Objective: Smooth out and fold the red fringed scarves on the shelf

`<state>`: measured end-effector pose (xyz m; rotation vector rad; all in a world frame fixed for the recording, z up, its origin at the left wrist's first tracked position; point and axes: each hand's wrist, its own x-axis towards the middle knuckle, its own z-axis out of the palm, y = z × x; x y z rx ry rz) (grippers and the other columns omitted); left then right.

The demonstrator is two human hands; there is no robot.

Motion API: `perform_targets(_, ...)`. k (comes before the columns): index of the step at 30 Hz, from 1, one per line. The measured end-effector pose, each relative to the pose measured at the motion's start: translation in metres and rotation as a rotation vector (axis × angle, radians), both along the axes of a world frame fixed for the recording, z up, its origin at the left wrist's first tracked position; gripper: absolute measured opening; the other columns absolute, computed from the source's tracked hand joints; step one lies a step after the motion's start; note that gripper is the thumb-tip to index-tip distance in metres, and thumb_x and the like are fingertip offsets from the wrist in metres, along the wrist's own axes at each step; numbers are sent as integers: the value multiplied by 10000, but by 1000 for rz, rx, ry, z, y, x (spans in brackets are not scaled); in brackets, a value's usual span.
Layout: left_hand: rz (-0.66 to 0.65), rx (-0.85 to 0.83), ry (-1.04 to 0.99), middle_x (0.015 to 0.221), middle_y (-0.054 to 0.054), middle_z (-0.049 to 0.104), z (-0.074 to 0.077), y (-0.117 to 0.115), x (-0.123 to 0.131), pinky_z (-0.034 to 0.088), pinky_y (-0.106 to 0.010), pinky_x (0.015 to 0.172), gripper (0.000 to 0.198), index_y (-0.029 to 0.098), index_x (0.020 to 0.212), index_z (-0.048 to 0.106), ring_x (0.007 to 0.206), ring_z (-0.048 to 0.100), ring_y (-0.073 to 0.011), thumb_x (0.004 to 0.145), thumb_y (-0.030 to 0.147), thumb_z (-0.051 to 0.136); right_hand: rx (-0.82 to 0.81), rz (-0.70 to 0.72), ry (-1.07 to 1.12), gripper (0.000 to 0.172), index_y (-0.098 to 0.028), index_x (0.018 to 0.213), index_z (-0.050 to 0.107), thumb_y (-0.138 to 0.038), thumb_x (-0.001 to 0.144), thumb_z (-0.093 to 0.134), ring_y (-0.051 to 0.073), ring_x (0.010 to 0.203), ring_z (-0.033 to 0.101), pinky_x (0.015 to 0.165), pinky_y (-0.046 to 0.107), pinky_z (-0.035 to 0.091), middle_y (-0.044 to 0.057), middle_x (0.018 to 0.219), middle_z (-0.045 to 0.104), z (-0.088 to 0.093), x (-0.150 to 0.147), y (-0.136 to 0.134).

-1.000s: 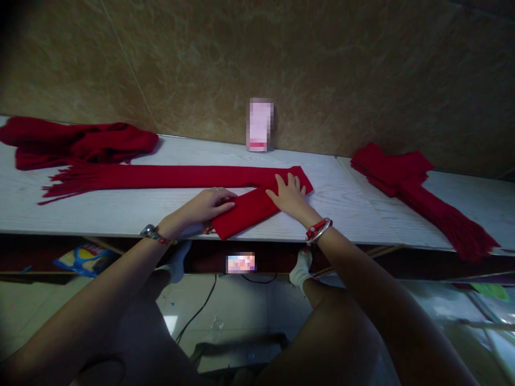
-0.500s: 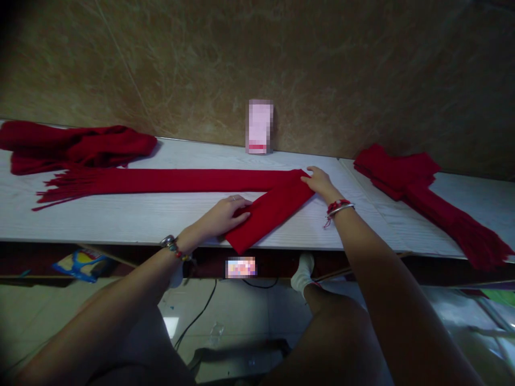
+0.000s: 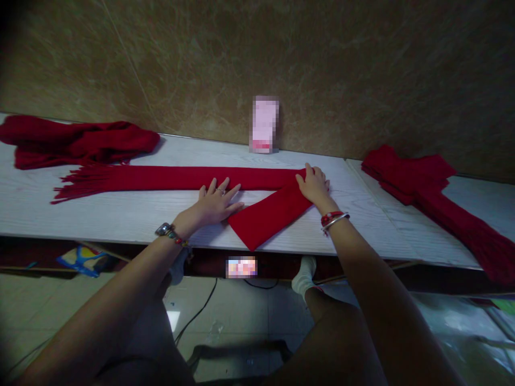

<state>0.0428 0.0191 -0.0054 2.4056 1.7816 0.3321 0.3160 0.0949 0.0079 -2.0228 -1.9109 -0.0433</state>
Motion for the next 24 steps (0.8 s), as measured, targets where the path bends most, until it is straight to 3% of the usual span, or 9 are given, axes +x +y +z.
perform_targets(4, 24, -54, 25, 1507, -122, 310, 8, -2, -1, 189, -736, 984, 545, 283, 1412, 377, 1361, 201, -466, 921, 512, 326, -23, -34, -105, 554, -144, 1423, 339, -392, 933, 262, 350, 1377, 236, 1044, 628, 203, 192, 1499, 289, -7, -17, -13)
perform_targets(8, 46, -162, 81, 1554, -83, 178, 19, -1, 1, 84, -742, 1014, 584, 276, 1462, 269, 1396, 70, -441, 926, 502, 318, -61, -23, -122, 565, -109, 1428, 331, -380, 942, 236, 343, 1388, 219, 1065, 598, 194, 204, 1511, 261, -6, -15, -13)
perform_targets(12, 28, -235, 113, 1565, -69, 115, 24, 11, 4, 77, -733, 1025, 613, 282, 1477, 212, 1401, 20, -429, 919, 514, 319, -84, -14, -135, 563, -125, 1422, 349, -395, 947, 215, 332, 1387, 227, 1075, 584, 185, 189, 1516, 262, -4, -7, -6)
perform_targets(19, 10, -94, 66, 1535, -86, 248, 18, 23, 23, 137, -739, 1013, 563, 267, 1445, 314, 1391, 132, -433, 925, 481, 335, -75, -42, -118, 533, -101, 1391, 399, -348, 946, 243, 333, 1383, 240, 1077, 582, 195, 211, 1505, 281, -3, 8, 6)
perform_targets(22, 56, -11, 22, 1481, -97, 368, 19, 25, 26, 206, -709, 1017, 486, 248, 1396, 406, 1372, 247, -388, 949, 407, 298, 35, -10, -82, 534, -133, 1380, 426, -387, 943, 252, 343, 1384, 244, 1064, 622, 189, 193, 1503, 296, -2, 12, 7)
perform_targets(24, 129, 68, -6, 1454, -101, 412, 21, 28, 22, 234, -666, 1036, 468, 236, 1367, 446, 1357, 303, -337, 959, 373, 263, 147, 100, -70, 541, -176, 1383, 430, -429, 939, 250, 334, 1393, 231, 1067, 637, 165, 160, 1509, 302, 0, 10, 6)
